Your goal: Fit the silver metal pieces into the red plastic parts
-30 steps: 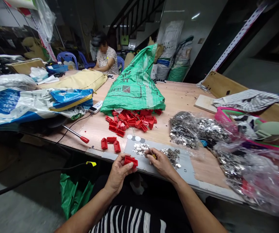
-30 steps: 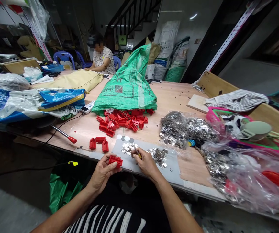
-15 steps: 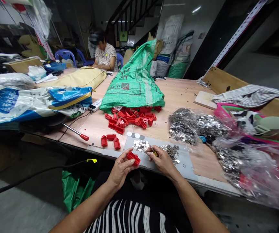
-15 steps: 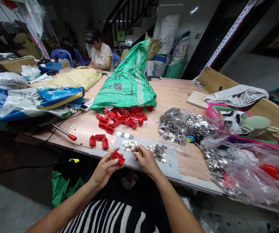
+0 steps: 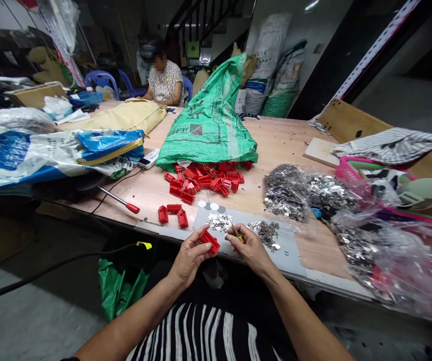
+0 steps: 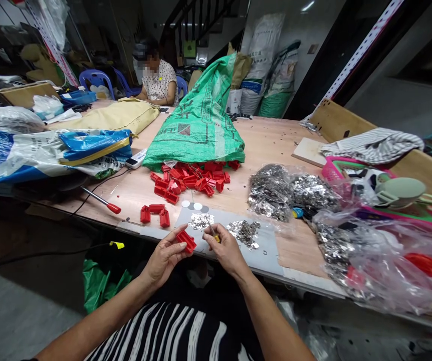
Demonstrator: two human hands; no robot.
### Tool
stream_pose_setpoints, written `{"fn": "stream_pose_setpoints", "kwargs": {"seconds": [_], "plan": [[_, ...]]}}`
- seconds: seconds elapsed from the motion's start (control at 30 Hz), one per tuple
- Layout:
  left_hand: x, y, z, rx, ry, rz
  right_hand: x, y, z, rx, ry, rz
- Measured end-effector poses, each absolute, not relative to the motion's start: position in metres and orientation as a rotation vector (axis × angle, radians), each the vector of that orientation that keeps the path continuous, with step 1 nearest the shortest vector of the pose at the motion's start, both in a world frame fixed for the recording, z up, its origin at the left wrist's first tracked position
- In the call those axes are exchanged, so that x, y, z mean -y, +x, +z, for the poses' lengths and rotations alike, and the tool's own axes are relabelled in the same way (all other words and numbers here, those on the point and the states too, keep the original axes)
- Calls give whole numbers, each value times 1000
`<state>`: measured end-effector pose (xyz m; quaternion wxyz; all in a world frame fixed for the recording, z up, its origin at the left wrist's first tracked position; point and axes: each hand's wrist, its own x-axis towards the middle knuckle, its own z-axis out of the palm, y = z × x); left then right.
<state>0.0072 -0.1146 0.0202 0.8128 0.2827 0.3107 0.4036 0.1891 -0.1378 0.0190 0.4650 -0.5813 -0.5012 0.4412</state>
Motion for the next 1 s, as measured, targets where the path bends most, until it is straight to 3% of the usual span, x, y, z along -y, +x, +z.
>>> {"fn": "stream_pose_setpoints", "kwargs": {"seconds": [0.17,0.47,0.87,1.0], "plan": [[114,6,19,-667,609,869,134,198,17,1272,-1586,1012],[113,4,17,-697,591,879,144,217,15,1576,-1884,452],[115,5,17,-716,657,868,131,210,10,1896,-2084,154],[116,5,16,-725,698,865,125,207,12,1914,-2130,201]]}}
